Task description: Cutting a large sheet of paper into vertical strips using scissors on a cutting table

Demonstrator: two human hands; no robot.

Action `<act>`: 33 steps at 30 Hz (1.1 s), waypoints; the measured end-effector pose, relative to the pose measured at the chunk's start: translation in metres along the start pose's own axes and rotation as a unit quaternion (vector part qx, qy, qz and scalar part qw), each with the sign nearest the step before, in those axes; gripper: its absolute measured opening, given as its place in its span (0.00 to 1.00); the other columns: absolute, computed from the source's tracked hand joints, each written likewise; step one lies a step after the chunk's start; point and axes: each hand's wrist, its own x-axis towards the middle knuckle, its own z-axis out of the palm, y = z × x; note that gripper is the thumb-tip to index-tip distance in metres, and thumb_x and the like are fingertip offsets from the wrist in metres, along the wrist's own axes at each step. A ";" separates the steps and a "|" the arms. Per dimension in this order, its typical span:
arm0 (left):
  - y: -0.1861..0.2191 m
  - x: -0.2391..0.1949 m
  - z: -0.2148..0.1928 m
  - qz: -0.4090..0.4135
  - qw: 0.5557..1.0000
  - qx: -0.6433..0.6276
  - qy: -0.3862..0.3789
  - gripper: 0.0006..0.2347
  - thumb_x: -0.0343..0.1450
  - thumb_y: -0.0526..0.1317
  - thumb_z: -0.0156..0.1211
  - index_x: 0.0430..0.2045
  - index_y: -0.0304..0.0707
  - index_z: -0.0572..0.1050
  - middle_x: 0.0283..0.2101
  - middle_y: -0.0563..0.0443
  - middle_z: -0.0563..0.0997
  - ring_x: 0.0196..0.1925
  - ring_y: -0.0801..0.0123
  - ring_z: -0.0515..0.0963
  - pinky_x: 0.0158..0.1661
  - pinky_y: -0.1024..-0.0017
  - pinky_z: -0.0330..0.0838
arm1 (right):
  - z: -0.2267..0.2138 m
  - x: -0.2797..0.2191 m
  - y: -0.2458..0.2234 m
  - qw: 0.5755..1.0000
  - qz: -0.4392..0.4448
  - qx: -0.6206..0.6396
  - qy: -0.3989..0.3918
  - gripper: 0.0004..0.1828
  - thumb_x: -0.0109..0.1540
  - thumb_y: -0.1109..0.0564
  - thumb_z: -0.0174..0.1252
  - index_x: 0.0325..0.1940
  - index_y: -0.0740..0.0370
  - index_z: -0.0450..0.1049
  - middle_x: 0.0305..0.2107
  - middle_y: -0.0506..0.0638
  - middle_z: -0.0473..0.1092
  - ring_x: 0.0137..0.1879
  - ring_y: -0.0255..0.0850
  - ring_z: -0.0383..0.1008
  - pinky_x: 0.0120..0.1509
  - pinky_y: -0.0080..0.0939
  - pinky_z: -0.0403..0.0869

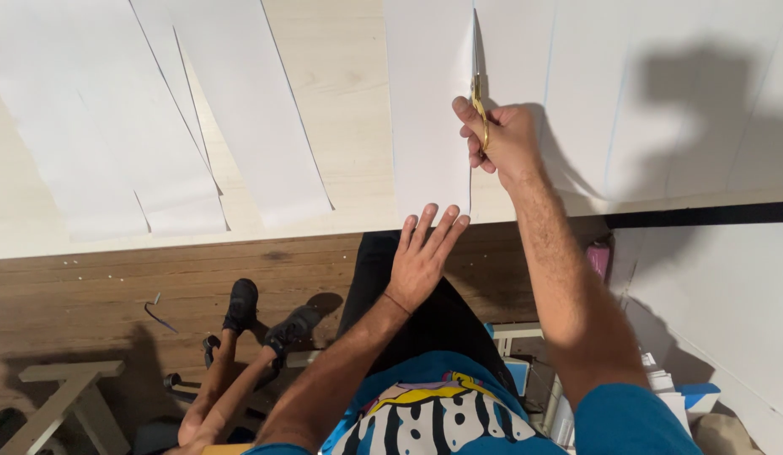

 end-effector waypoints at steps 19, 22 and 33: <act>-0.007 -0.004 -0.015 0.036 0.993 0.031 -0.112 0.27 0.77 0.27 0.44 0.75 0.53 0.59 0.78 0.58 0.55 0.80 0.57 0.55 0.75 0.55 0.50 | 0.018 0.032 -0.073 0.996 0.048 -0.052 0.057 0.27 0.56 0.35 0.71 0.26 0.62 0.75 0.15 0.45 0.68 0.16 0.31 0.65 0.16 0.28 0.53; -0.011 -0.005 -0.023 0.042 0.989 0.038 -0.136 0.31 0.74 0.28 0.47 0.75 0.54 0.57 0.78 0.57 0.54 0.80 0.55 0.54 0.75 0.54 0.52 | 0.007 0.028 -0.046 0.997 0.048 -0.057 0.026 0.30 0.55 0.31 0.69 0.29 0.61 0.75 0.15 0.44 0.68 0.17 0.30 0.65 0.18 0.28 0.55; -0.029 -0.011 -0.041 -0.040 0.993 0.083 0.071 0.24 0.68 0.41 0.64 0.63 0.45 0.74 0.66 0.52 0.77 0.70 0.53 0.72 0.71 0.51 0.56 | -0.114 -0.159 0.118 0.990 0.016 0.024 -0.135 0.33 0.63 0.34 0.60 0.39 0.72 0.80 0.27 0.60 0.77 0.35 0.45 0.80 0.35 0.35 0.75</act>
